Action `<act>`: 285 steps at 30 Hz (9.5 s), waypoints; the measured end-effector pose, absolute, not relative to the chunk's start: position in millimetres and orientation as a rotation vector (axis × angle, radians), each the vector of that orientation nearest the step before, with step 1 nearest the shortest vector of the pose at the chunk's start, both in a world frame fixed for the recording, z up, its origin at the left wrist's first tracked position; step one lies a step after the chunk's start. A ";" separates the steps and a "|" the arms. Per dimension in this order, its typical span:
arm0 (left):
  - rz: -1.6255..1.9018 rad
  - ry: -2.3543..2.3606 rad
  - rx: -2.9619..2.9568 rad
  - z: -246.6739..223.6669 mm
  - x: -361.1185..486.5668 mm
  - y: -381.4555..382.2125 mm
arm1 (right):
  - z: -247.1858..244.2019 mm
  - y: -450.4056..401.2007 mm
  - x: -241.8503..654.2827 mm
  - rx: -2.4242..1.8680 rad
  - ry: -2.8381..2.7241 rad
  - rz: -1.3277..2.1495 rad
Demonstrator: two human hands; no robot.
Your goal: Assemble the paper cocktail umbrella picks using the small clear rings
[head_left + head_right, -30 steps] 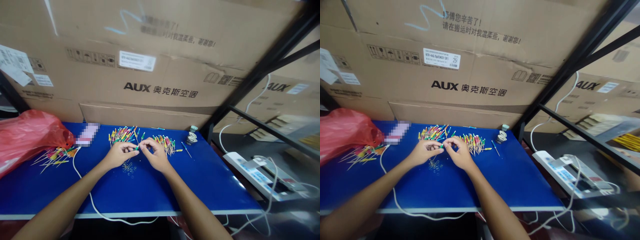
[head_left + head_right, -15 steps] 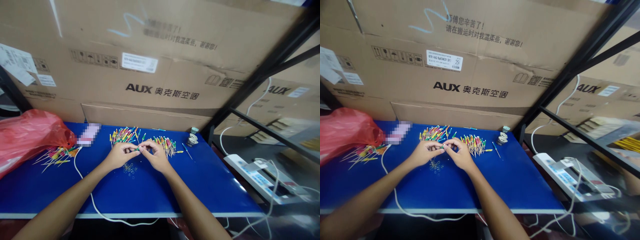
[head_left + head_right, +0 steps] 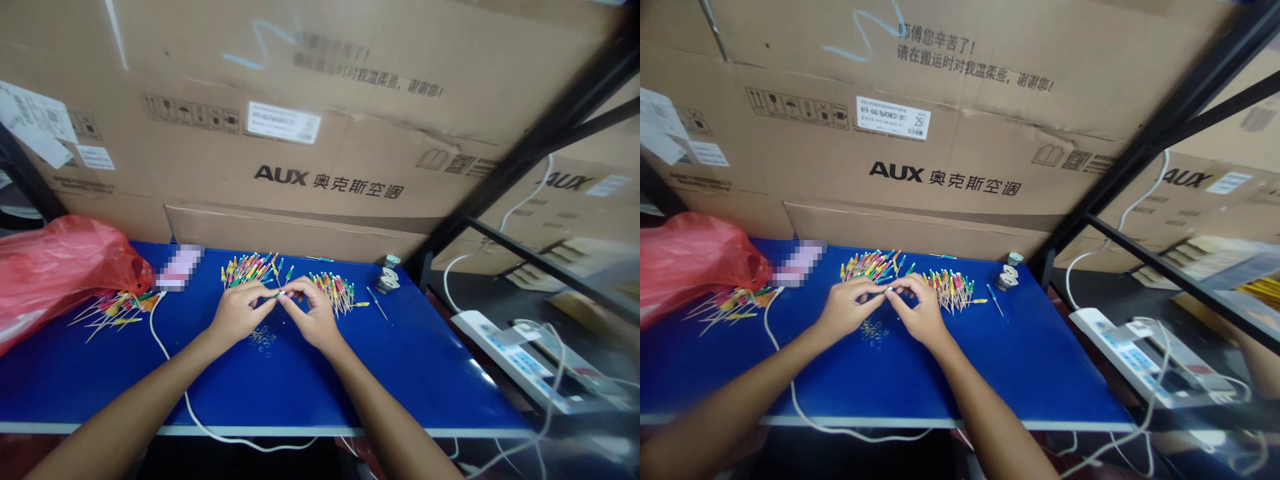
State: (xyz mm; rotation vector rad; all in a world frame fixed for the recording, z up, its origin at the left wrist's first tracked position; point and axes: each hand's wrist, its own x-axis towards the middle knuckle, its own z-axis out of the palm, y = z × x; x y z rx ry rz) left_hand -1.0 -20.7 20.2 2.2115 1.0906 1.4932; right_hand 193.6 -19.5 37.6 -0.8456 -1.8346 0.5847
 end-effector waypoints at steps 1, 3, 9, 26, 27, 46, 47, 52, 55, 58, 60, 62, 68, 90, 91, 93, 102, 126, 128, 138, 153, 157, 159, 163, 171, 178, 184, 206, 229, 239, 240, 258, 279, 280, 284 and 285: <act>1.502 1.082 2.219 20.2 -1.0 -20.9 | 37.7 -19.7 193.6 -0.847 -1.834 0.581; 1.526 1.066 2.236 20.6 -1.4 -21.4 | 37.6 -20.3 193.3 -0.845 -1.835 0.572; 1.518 1.066 2.279 22.7 -3.9 -22.4 | 35.9 -21.9 190.7 -0.842 -1.828 0.546; 1.614 1.182 2.297 18.2 1.9 -20.2 | 28.2 -19.0 186.5 -0.915 -1.798 0.644; 1.591 1.224 2.264 18.1 2.7 -20.0 | 27.9 -18.8 186.1 -0.924 -1.790 0.647; 1.118 1.118 1.964 21.8 5.9 -21.3 | 29.3 -9.9 189.0 -0.847 -1.381 1.100; 1.132 1.119 1.960 21.3 5.7 -21.1 | 29.1 -10.5 188.4 -0.833 -1.394 1.128; 1.155 1.082 1.900 20.1 5.4 -19.3 | 31.3 -13.7 188.3 -0.795 -1.459 1.211; 1.162 1.061 1.832 18.9 7.4 -19.3 | 34.3 -15.6 187.7 -0.830 -1.380 1.118; 1.167 1.056 1.810 17.4 9.8 -20.7 | 34.6 -17.0 185.0 -0.863 -1.312 1.092; 1.178 1.063 1.826 16.4 10.6 -21.5 | 32.5 -17.4 182.7 -0.852 -1.315 1.119; 1.200 1.088 1.852 15.6 10.2 -21.7 | 29.5 -17.1 180.9 -0.824 -1.347 1.151; 1.244 1.161 1.900 15.2 8.4 -21.3 | 26.7 -14.8 183.5 -0.808 -1.498 1.116; 1.267 1.178 1.894 16.7 8.5 -24.1 | 22.2 -10.6 187.6 -0.828 -1.541 1.145; 1.268 1.165 1.869 16.7 8.4 -23.6 | 22.3 -10.5 187.6 -0.817 -1.535 1.154; 1.266 1.135 1.815 16.4 8.3 -22.1 | 21.2 -9.9 187.3 -0.800 -1.531 1.156; 1.034 1.113 1.953 9.7 0.6 -9.9 | 21.9 -4.4 189.7 -0.883 -1.464 1.070; 0.703 1.861 2.520 -1.6 -43.2 15.8 | 41.3 17.2 308.0 -1.753 -1.842 0.175; 0.713 1.876 2.523 -1.8 -43.1 15.4 | 41.7 17.7 308.8 -1.757 -1.845 0.163; 0.690 1.943 2.530 3.6 -40.9 12.8 | 40.5 20.6 309.4 -1.731 -1.858 0.090; 0.921 1.884 2.617 9.8 -32.6 11.6 | 48.0 14.2 282.4 -1.516 -1.814 0.170; 1.200 1.699 2.493 14.4 -29.4 6.0 | 42.0 5.6 243.2 -1.234 -1.742 0.671; 1.300 1.545 2.396 15.0 -22.3 1.5 | 36.1 0.9 220.4 -1.113 -1.740 0.899; 1.352 1.332 2.297 12.9 -7.4 -7.2 | 25.3 -2.9 195.1 -1.085 -1.561 1.054; 1.111 1.125 2.254 6.1 -1.1 -7.8 | 26.0 -8.2 199.5 -1.002 -1.800 0.857; 1.086 1.140 2.097 2.8 1.5 -5.8 | 23.8 -11.1 197.1 -1.019 -1.893 0.666; 1.012 1.118 2.024 5.0 3.4 -10.2 | 25.4 -9.6 200.8 -0.995 -1.899 0.654; 1.026 1.231 2.086 4.6 0.4 -7.1 | 37.9 -17.1 204.5 -1.047 -1.956 0.483; 1.058 1.118 2.203 13.5 2.2 -11.3 | 38.3 -16.7 203.8 -1.052 -2.007 0.427; 1.042 1.281 2.237 11.4 0.1 -8.1 | 35.6 -13.9 205.4 -1.067 -1.989 0.415; 1.045 1.309 2.240 10.7 -0.6 -7.3 | 35.7 -13.6 205.6 -1.073 -1.982 0.414; 0.993 1.153 2.257 10.7 -0.1 -7.2 | 34.5 -12.6 207.0 -1.072 -2.052 0.369; 0.975 1.049 2.161 10.3 0.8 -5.6 | 32.1 -11.0 207.1 -1.083 -2.047 0.359; 0.978 1.063 2.160 9.8 0.5 -5.1 | 31.9 -10.6 207.3 -1.084 -2.043 0.361; 1.034 1.176 2.137 8.4 -2.7 -1.5 | 31.4 -8.2 209.7 -1.112 -2.009 0.350; 1.051 1.194 2.123 8.2 -3.4 -0.7 | 31.2 -7.5 210.4 -1.121 -2.003 0.344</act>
